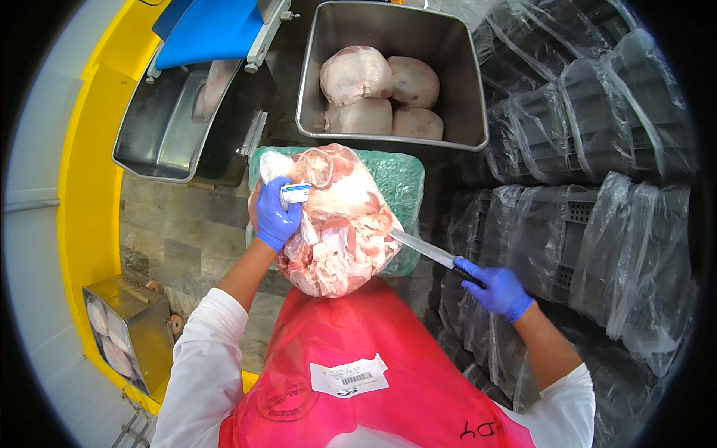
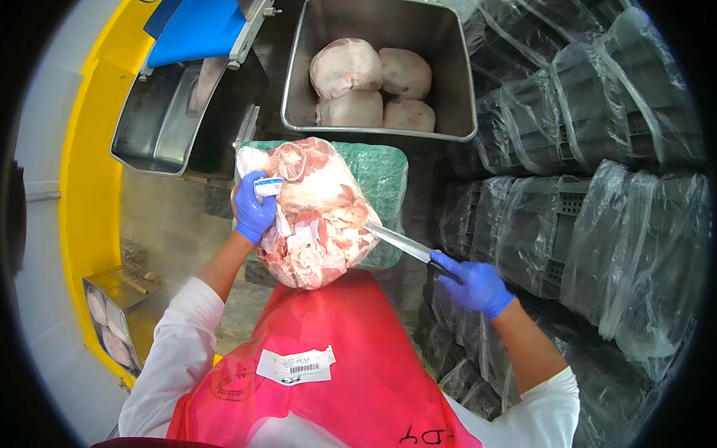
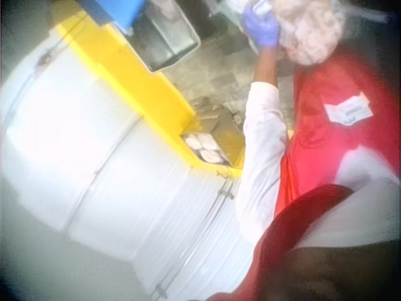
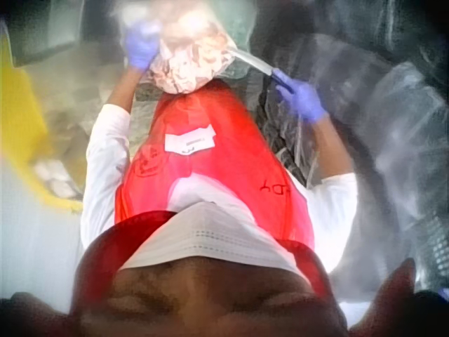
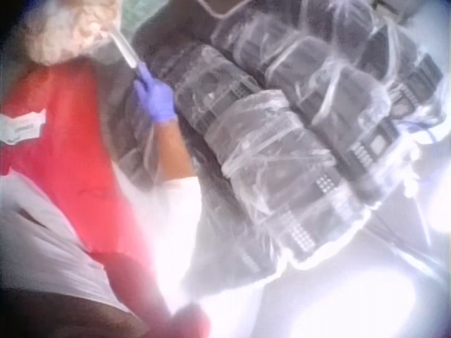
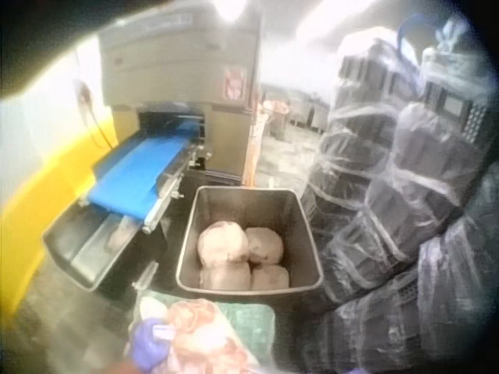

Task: The person trims fat from a large piece of raw meat using a knife on a green cutting board. The trimmed fat is placed into a metal bin. The person then wraps the trimmed meat in plastic wrap and places it into a metal bin.

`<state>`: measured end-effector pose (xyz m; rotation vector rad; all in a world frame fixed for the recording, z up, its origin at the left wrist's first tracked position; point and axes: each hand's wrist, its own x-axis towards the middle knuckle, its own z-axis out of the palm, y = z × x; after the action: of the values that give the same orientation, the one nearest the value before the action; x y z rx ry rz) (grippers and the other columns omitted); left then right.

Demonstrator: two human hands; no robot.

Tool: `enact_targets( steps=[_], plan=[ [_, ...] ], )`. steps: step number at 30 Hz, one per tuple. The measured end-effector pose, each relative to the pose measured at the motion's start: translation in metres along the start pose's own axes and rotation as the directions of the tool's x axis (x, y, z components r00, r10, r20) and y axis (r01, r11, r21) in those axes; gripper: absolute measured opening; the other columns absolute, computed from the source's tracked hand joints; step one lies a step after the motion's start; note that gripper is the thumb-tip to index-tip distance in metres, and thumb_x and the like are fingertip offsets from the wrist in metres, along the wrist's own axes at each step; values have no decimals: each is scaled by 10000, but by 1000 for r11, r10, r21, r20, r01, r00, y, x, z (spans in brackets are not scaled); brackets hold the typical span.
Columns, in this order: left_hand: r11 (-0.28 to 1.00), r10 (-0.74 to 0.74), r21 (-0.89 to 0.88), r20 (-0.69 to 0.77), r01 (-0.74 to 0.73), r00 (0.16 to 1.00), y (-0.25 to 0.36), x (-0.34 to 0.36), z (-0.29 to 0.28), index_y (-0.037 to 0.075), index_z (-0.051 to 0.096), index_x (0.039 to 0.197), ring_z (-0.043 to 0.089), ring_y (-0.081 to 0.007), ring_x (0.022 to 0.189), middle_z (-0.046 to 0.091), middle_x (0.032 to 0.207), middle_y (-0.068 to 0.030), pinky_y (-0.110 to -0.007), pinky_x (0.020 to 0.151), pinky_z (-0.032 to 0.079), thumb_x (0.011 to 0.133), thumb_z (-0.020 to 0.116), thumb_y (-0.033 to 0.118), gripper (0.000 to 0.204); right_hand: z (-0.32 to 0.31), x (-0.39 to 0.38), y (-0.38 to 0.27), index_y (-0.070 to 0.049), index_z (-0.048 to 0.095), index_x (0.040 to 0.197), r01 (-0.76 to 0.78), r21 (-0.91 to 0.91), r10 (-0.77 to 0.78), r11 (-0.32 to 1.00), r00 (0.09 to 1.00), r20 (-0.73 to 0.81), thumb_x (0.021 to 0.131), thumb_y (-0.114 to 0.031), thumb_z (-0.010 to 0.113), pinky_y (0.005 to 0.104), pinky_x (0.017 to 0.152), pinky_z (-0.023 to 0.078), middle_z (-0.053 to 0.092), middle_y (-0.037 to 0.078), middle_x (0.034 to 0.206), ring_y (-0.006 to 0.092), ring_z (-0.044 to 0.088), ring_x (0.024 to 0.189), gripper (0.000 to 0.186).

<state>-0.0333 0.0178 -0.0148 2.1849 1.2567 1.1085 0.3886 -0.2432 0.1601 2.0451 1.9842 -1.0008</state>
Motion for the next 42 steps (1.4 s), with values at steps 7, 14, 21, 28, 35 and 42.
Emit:
enact_targets(
  steps=[7, 14, 21, 28, 35, 42],
  plan=[
    [1000, -3, -25, -23, 2, 1000, -15, -10, 3, 59, 642, 1152, 635, -455, 1011, 664, 1064, -227, -503, 887, 523, 787, 781, 154, 402, -153, 52, -141, -244, 694, 1337, 140, -422, -73, 896, 983, 171, 892, -262, 701, 522, 810, 590, 746, 194, 939, 396, 729, 896, 445],
    [997, -20, -78, -35, 18, 999, -9, -7, 4, 71, 638, 1144, 618, -470, 1031, 653, 1072, -232, -532, 904, 505, 781, 793, 193, 413, -198, 155, -236, -125, 818, 1050, 189, -662, 47, 725, 946, 322, 757, -270, 826, 450, 855, 608, 783, 144, 1056, 352, 746, 991, 327],
    [1000, 13, -26, -43, -14, 999, -12, -5, -1, 74, 635, 1141, 609, -475, 1026, 644, 1072, -241, -534, 907, 497, 785, 792, 202, 410, -176, 184, -297, -77, 812, 934, 200, -725, -10, 659, 966, 258, 797, -287, 781, 456, 840, 612, 786, 153, 1002, 353, 755, 971, 254],
    [1000, 0, 5, -81, 0, 997, -11, -10, -2, 76, 640, 1170, 616, -472, 1006, 652, 1071, -232, -540, 927, 492, 770, 795, 188, 443, -125, 51, -184, -183, 770, 1156, -13, -456, 0, 890, 1000, -29, 904, -324, 718, 508, 756, 596, 748, 197, 894, 403, 727, 828, 294],
    [995, -63, -90, -134, 52, 989, -8, -21, 12, 48, 624, 1194, 656, -427, 967, 667, 1064, -211, -491, 873, 541, 775, 765, 121, 448, 150, -36, -77, -289, 564, 1507, -157, 290, 277, 944, 854, -441, 994, -316, 681, 505, 709, 586, 739, 222, 909, 413, 725, 780, 528],
    [997, -27, 70, -70, 32, 997, 4, -12, -3, -3, 607, 1204, 708, -323, 1011, 691, 1096, -180, -413, 886, 559, 916, 665, 57, 300, 280, 33, -71, -225, 522, 1547, 164, 608, 349, 777, 691, -633, 986, -213, 704, 419, 816, 601, 746, 174, 1147, 349, 755, 962, 590]
  ],
)
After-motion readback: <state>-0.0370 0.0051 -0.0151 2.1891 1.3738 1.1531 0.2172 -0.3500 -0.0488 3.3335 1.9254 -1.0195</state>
